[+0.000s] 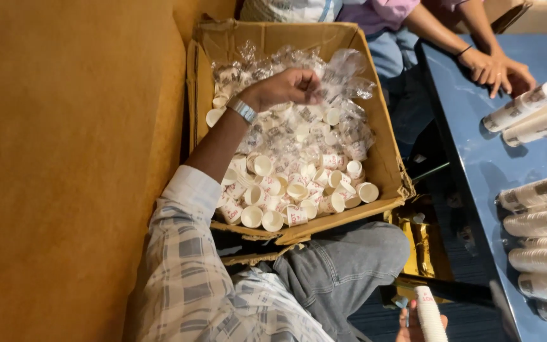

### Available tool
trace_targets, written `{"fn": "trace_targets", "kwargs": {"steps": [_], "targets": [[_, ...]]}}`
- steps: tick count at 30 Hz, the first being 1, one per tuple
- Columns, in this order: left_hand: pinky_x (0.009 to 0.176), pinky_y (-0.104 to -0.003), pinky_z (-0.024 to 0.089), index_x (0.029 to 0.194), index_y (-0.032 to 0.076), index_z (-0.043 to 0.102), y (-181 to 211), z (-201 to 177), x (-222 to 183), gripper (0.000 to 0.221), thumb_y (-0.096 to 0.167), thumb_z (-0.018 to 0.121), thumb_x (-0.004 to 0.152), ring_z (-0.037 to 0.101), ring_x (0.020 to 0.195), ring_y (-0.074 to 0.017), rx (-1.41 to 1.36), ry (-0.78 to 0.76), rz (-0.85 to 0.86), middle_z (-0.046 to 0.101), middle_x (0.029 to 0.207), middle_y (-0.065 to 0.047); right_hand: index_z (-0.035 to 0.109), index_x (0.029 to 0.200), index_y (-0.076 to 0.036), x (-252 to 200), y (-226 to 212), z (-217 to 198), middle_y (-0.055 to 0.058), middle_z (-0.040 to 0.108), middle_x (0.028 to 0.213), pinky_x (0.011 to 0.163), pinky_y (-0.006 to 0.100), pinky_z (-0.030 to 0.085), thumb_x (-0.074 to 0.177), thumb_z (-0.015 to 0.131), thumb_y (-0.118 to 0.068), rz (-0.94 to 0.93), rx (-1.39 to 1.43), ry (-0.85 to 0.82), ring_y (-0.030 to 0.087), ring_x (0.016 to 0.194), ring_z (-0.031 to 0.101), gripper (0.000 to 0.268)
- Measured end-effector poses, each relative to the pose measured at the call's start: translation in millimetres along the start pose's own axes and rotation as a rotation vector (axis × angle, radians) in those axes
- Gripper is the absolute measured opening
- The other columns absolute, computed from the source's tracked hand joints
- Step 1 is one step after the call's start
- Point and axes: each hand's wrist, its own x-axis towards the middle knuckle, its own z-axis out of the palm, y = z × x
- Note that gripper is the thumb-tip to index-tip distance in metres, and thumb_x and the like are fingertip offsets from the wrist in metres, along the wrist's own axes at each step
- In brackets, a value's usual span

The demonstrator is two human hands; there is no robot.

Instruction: The recorder is packaging small paper cups into plastic sleeves and organizing them.

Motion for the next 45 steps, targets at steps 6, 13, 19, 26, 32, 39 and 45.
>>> {"fn": "trace_targets", "kwargs": {"steps": [6, 13, 19, 26, 32, 39, 45], "targets": [[0.093, -0.032, 0.056, 0.107, 0.004, 0.064, 13.2, 17.4, -0.1, 0.026, 0.021, 0.077, 0.092, 0.064, 0.101, -0.0116, 0.219, -0.063, 0.113, 0.066, 0.103, -0.002, 0.06, 0.151, 0.001, 2.8, -0.9, -18.6, 0.026, 0.06, 0.15, 0.097, 0.048, 0.056, 0.124, 0.05, -0.037, 0.055, -0.004, 0.0, 0.036, 0.124, 0.067, 0.048], [0.095, -0.036, 0.054, 0.115, 0.007, 0.067, 67.9, 81.9, 3.9, 0.026, 0.027, 0.072, 0.099, 0.062, 0.101, -0.0152, 0.472, -0.229, 0.171, 0.066, 0.105, -0.003, 0.054, 0.149, -0.009, -38.9, -4.9, 19.6, 0.02, 0.045, 0.159, 0.109, 0.051, 0.043, 0.119, 0.052, -0.044, -0.12, -0.195, 0.055, 0.039, 0.14, 0.051, 0.046], [0.096, -0.034, 0.057, 0.121, 0.009, 0.067, 121.6, 178.0, 36.6, 0.029, 0.013, 0.068, 0.093, 0.071, 0.109, -0.017, 0.524, -0.536, 0.3, 0.074, 0.117, -0.005, 0.056, 0.145, -0.01, -82.2, -4.0, 69.4, 0.024, 0.039, 0.17, 0.113, 0.057, 0.04, 0.091, 0.07, -0.062, -0.394, -0.067, -0.066, 0.05, 0.143, 0.044, 0.077], [0.088, -0.044, 0.053, 0.114, 0.006, 0.062, 109.2, 345.2, 107.6, 0.032, 0.011, 0.072, 0.084, 0.066, 0.104, -0.0321, 0.614, -0.808, 0.73, 0.067, 0.107, -0.01, 0.054, 0.153, -0.01, -125.4, -32.5, 94.8, 0.027, 0.026, 0.175, 0.111, 0.057, 0.042, 0.082, 0.082, -0.06, -0.591, 0.017, -0.232, 0.05, 0.139, 0.046, 0.091], [0.088, -0.048, 0.045, 0.109, 0.011, 0.06, 83.1, 519.8, 123.3, 0.03, 0.008, 0.07, 0.081, 0.059, 0.107, -0.029, 0.891, -0.931, 1.131, 0.06, 0.107, -0.007, 0.05, 0.154, -0.009, -178.0, -44.6, 81.2, 0.027, 0.033, 0.167, 0.114, 0.057, 0.04, 0.081, 0.085, -0.057, -0.787, 0.011, -0.188, 0.051, 0.142, 0.045, 0.094], [0.116, -0.072, 0.026, 0.096, 0.015, 0.066, 12.0, 685.4, 177.7, 0.007, 0.013, 0.067, 0.089, 0.054, 0.123, -0.0263, 0.972, -0.772, 1.504, 0.06, 0.113, -0.006, 0.048, 0.151, -0.004, -207.4, -6.4, 45.0, 0.031, 0.044, 0.153, 0.113, 0.058, 0.038, 0.08, 0.081, -0.057, -0.828, 0.151, 0.057, 0.053, 0.138, 0.043, 0.094], [0.109, -0.066, 0.029, 0.114, 0.015, 0.066, 30.2, 673.1, 152.2, 0.039, 0.016, 0.07, 0.075, 0.05, 0.132, -0.0278, 0.845, -0.432, 1.554, 0.056, 0.135, -0.011, 0.044, 0.153, -0.004, -210.9, -5.8, 42.4, 0.031, 0.043, 0.153, 0.114, 0.057, 0.038, 0.077, 0.08, -0.055, -0.776, 0.148, 0.066, 0.052, 0.138, 0.044, 0.098]]}}
